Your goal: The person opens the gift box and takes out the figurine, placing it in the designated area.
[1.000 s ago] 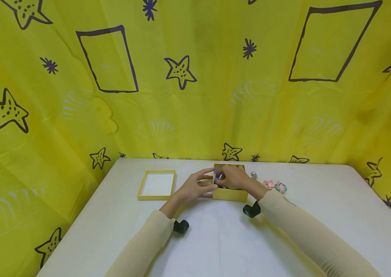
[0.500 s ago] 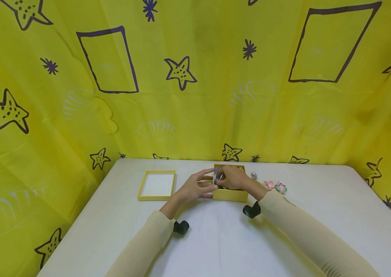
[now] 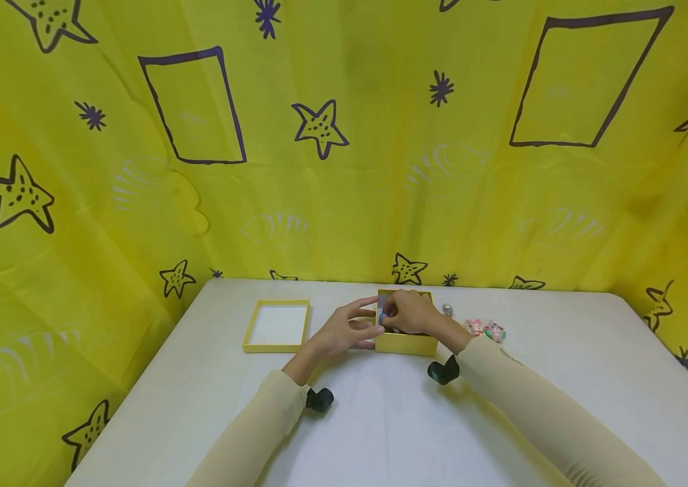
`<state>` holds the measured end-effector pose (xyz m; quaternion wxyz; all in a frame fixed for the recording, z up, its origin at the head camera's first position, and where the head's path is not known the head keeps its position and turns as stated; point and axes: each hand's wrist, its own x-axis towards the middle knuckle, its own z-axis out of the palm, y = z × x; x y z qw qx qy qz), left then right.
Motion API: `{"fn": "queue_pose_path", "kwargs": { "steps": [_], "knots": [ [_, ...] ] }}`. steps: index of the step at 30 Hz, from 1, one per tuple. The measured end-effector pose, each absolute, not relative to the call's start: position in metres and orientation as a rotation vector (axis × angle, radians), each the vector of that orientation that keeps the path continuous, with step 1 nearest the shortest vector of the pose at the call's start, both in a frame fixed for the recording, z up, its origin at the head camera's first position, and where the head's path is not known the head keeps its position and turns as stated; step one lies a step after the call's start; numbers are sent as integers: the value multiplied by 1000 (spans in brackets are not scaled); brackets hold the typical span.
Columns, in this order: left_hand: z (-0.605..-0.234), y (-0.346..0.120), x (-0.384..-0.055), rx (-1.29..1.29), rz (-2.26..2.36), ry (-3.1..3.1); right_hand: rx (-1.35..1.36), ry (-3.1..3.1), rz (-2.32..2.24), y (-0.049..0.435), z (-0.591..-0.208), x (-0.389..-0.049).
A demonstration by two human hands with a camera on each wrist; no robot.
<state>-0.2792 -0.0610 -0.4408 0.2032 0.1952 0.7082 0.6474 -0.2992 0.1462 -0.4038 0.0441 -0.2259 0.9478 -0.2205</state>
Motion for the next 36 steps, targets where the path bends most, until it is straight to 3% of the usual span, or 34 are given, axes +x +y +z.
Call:
{"fn": "queue_pose_path", "kwargs": {
  "steps": [21,36],
  "knots": [
    [-441,-60,-279,526,1814,1998,-773,3098,-658,165,-399,-290],
    [-443,-59,-281,518,1794,2028,-838,2995,-1105,194,-394,-285]
  ]
}}
